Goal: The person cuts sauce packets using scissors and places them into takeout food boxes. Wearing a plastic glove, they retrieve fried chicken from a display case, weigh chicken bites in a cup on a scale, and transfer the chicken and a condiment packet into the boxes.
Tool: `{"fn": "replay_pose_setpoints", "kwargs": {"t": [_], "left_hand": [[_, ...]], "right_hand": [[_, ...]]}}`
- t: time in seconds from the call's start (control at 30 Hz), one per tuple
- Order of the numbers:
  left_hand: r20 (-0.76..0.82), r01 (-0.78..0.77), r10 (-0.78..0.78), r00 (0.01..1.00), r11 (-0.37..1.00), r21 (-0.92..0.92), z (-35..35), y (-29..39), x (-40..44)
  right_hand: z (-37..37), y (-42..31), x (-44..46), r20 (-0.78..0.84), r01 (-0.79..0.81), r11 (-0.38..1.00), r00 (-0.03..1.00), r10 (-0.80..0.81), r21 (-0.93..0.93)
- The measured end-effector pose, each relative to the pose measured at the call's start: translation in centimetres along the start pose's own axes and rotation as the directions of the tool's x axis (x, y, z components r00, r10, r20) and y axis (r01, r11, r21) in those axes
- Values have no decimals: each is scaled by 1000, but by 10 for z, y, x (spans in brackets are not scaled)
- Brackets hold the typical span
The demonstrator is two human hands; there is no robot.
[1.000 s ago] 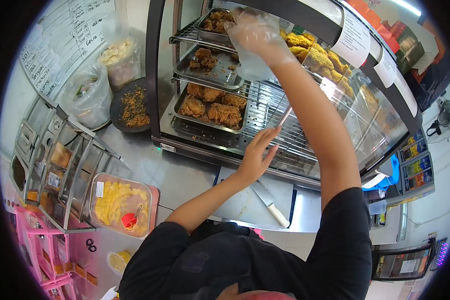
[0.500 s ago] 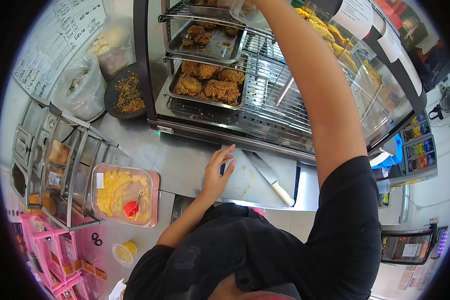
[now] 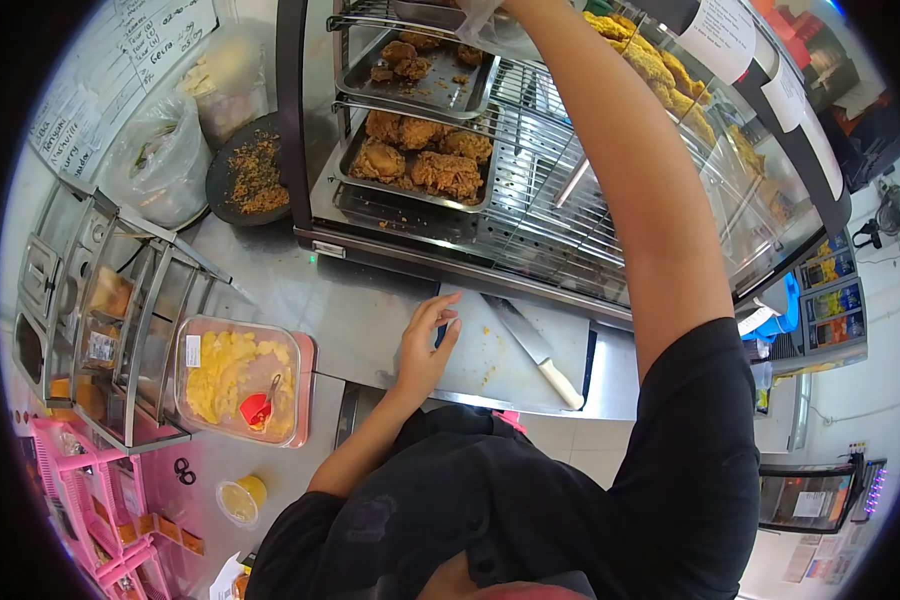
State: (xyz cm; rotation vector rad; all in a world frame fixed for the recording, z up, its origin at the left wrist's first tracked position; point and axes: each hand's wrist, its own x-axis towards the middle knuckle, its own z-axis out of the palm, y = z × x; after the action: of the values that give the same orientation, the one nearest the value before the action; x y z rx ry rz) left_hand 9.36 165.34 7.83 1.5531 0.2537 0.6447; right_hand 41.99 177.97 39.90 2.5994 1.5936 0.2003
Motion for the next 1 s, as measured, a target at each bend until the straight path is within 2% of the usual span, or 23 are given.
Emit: {"fn": "replay_pose_setpoints", "kwargs": {"t": [0.07,0.1,0.13,0.23,0.27,0.33,0.43,0.47,0.5,0.53,0.6,0.67,0.73,0.8,0.83,0.9,0.93,1.0], "left_hand": [[8,-3,3,1000,1000,17,1,2,-1],[10,-5,5,1000,1000,21,2,2,-1],[13,-8,7,1000,1000,27,3,2,-2],[10,-17,16,1000,1000,23,3,4,-2],[4,-19,19,1000,1000,17,3,4,-3],[10,-8,8,1000,1000,15,2,3,-4],[28,-2,1,1000,1000,5,4,2,-6],[36,0,0,999,1000,0,5,2,-7],[42,6,-7,999,1000,5,5,3,-7],[43,2,-3,999,1000,5,6,3,-6],[42,1,-1,999,1000,3,7,2,-7],[44,0,0,999,1000,1,8,2,-7],[41,2,-2,999,1000,-5,6,1,-8],[29,7,-6,1000,1000,-19,6,0,-10],[22,8,-7,1000,1000,-17,4,-1,-12],[7,7,-7,1000,1000,-17,2,-7,-12],[4,10,-9,1000,1000,-13,0,-8,-12],[-3,17,-17,1000,1000,-10,0,-10,-14]], "right_hand": [[3,5,7,24,0,1000,1000,0,18],[13,13,19,46,-2,997,999,-1,75],[15,15,22,80,-5,976,997,-13,219],[-11,-9,-7,110,-82,993,990,90,-81],[-7,-9,-11,-8,28,972,999,-31,-234],[11,-2,-18,-177,173,818,932,-316,-548],[17,-15,-18,-157,-30,690,980,-122,-724],[22,-9,-6,-190,136,793,934,-303,-594],[20,-12,0,-251,320,833,850,-463,-452],[18,-15,6,-336,507,806,734,-590,-307],[5,-45,-4,-139,231,914,947,-291,-335],[14,-30,21,-57,245,936,962,-267,-254],[26,-12,65,32,371,891,926,-377,-260],[23,-12,71,75,322,915,947,-314,-241],[17,-19,61,80,207,953,978,-194,-221],[5,-28,47,88,81,979,994,-65,-189],[1,-30,43,91,75,981,994,-60,-178],[-2,-31,39,150,187,949,977,-152,-253]]}}
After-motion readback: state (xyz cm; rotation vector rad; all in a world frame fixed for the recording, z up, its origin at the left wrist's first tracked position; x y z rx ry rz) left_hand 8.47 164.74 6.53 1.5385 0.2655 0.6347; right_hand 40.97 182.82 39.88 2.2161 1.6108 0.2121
